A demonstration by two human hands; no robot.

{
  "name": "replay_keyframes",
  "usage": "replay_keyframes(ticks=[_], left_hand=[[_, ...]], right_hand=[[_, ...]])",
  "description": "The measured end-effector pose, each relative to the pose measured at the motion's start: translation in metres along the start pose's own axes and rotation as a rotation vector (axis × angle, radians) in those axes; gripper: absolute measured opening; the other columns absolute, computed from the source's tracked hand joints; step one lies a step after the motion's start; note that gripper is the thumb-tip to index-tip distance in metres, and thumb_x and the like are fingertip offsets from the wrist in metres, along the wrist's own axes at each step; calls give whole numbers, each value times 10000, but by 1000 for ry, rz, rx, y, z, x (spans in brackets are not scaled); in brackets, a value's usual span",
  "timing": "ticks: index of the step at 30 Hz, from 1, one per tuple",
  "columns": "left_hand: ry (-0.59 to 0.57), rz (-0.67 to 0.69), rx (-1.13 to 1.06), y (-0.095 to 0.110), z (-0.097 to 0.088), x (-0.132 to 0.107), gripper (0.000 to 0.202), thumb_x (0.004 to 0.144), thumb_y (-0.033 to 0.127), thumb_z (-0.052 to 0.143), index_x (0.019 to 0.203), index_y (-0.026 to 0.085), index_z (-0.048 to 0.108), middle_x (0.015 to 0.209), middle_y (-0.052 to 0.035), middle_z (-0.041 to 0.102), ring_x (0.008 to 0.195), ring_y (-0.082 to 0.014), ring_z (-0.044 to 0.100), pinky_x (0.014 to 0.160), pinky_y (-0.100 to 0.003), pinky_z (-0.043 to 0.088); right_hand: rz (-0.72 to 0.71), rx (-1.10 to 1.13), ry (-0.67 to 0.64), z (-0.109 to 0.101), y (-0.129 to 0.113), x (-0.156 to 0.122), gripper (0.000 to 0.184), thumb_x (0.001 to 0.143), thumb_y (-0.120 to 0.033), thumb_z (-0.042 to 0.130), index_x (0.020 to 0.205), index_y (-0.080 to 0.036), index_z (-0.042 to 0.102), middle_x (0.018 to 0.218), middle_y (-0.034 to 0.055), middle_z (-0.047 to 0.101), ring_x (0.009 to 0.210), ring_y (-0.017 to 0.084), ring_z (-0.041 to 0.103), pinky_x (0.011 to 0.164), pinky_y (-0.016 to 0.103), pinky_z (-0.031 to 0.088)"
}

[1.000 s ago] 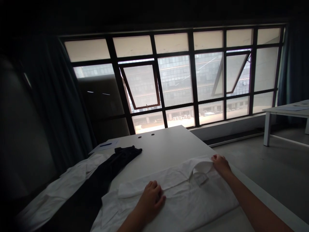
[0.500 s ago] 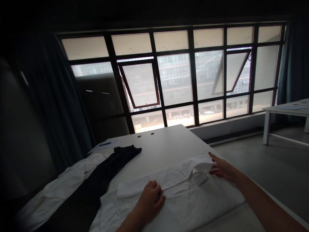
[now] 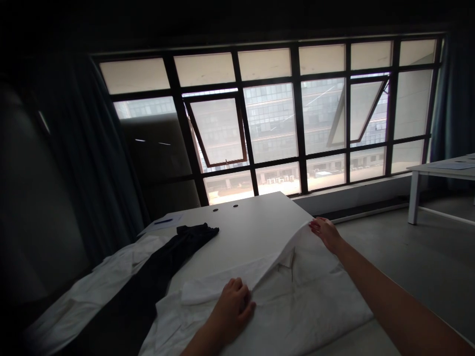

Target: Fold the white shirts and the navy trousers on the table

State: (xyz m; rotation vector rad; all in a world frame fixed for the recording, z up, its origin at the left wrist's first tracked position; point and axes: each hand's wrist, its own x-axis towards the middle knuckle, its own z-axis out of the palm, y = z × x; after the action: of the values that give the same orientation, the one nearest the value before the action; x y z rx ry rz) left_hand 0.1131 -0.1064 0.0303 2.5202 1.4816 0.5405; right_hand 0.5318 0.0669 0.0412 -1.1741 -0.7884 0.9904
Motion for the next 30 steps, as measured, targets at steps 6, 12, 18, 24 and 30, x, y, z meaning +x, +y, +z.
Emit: replay_keyframes(ticks=[6, 12, 18, 24, 30], left_hand=[[19, 20, -15, -2, 2, 0, 112, 873, 352, 617, 877, 240, 604, 1059, -51, 574, 1057, -248, 487, 974, -375, 380], [12, 11, -15, -3, 3, 0, 107, 868, 344, 626, 885, 241, 604, 1047, -48, 570, 1057, -247, 485, 989, -377, 372], [18, 21, -33, -3, 2, 0, 110, 869, 348, 627, 879, 242, 596, 1052, -46, 570, 1052, -245, 485, 972, -370, 378], [6, 14, -23, -3, 2, 0, 110, 870, 348, 626, 875, 243, 594, 1060, -46, 571, 1064, -247, 482, 980, -369, 374], [6, 11, -14, -3, 2, 0, 108, 874, 349, 622, 889, 244, 601, 1060, -46, 571, 1060, -246, 485, 990, -370, 369]], right_hand=[[-14, -383, 186, -19, 15, 8, 315, 660, -238, 619, 967, -178, 578, 1031, 171, 674, 1183, 346, 582, 950, 430, 470], [101, -483, 125, -29, 40, 3, 514, 559, -164, 654, 1067, -173, 577, 735, 69, 677, 826, 330, 718, 764, 457, 568], [143, -241, -26, -27, 53, -3, 361, 700, -236, 694, 1005, -250, 500, 862, 46, 693, 870, 257, 743, 796, 406, 634], [130, -166, -78, -26, 47, 0, 116, 840, -291, 589, 896, -244, 499, 834, 52, 669, 935, 248, 741, 880, 415, 615], [-2, -380, 27, -17, 37, -1, 120, 848, -330, 538, 905, -225, 524, 824, 77, 667, 883, 258, 727, 813, 423, 611]])
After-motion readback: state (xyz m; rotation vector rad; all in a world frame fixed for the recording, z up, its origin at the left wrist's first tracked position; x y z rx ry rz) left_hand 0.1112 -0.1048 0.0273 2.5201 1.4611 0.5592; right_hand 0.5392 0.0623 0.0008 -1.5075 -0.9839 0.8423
